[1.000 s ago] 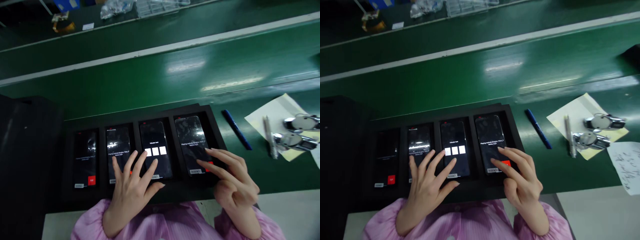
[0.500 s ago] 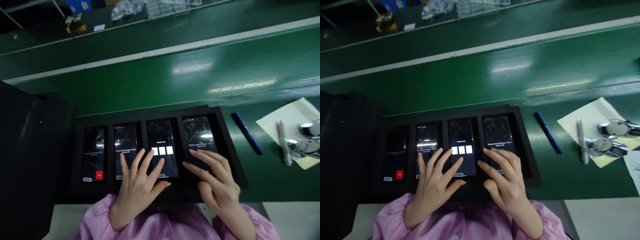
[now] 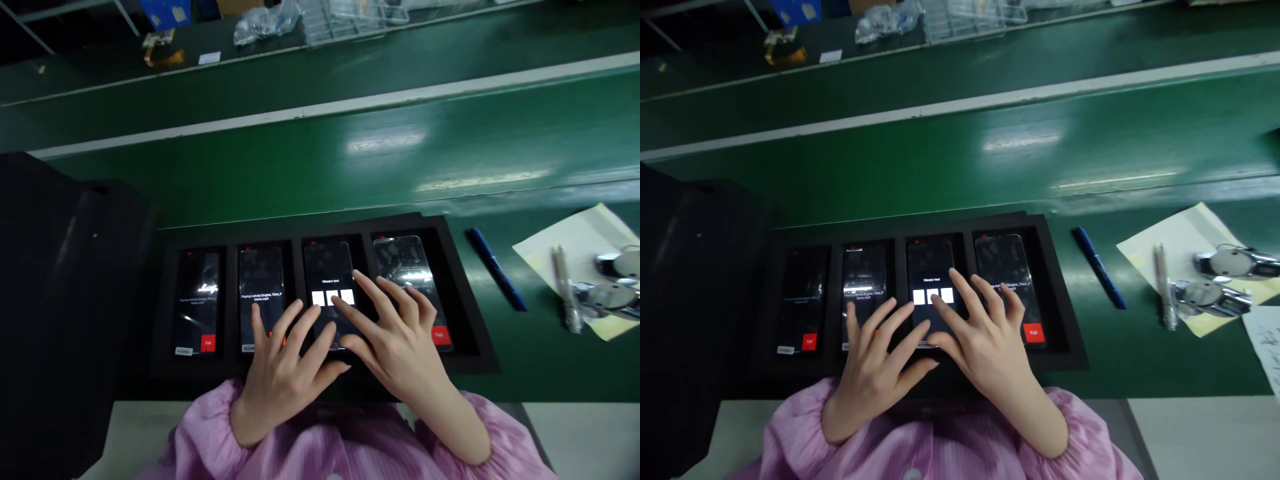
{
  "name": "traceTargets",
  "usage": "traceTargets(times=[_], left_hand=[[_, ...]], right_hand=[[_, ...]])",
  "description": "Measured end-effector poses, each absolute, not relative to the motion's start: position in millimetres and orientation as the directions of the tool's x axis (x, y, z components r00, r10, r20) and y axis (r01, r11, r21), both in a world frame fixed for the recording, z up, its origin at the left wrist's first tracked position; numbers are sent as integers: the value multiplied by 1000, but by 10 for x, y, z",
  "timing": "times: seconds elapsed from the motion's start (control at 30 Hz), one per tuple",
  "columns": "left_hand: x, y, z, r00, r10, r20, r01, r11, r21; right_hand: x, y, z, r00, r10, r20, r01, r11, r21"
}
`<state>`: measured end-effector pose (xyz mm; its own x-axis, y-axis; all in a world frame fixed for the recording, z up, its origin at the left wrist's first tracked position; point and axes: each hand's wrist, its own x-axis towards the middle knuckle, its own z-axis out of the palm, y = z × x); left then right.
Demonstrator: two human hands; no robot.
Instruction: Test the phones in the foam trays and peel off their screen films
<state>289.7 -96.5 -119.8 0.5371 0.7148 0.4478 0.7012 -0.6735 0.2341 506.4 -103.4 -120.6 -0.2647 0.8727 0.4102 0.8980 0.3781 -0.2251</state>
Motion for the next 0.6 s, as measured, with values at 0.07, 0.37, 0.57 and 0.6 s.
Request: traceTargets(times=[0.07,0.37,0.57,0.6], left_hand=[[2661,-1008,-1154,491,710,505,699,-667,258],[1009,-58,-962,91,965,248,975,-137,175],[992,176,-1002,127,953,274,955,-192,225],[984,77,-983,126,943,309,953,-201,226]], right_hand=[[5136,-1057,-1156,-247,873,420,917,351,-191],[5970,-544,-1086,10,955,297,997,11,-70],[5966,-370,-1093,16,952,305,994,17,-108],[5971,-461,-1080,-11,937,350,991,58,-124]])
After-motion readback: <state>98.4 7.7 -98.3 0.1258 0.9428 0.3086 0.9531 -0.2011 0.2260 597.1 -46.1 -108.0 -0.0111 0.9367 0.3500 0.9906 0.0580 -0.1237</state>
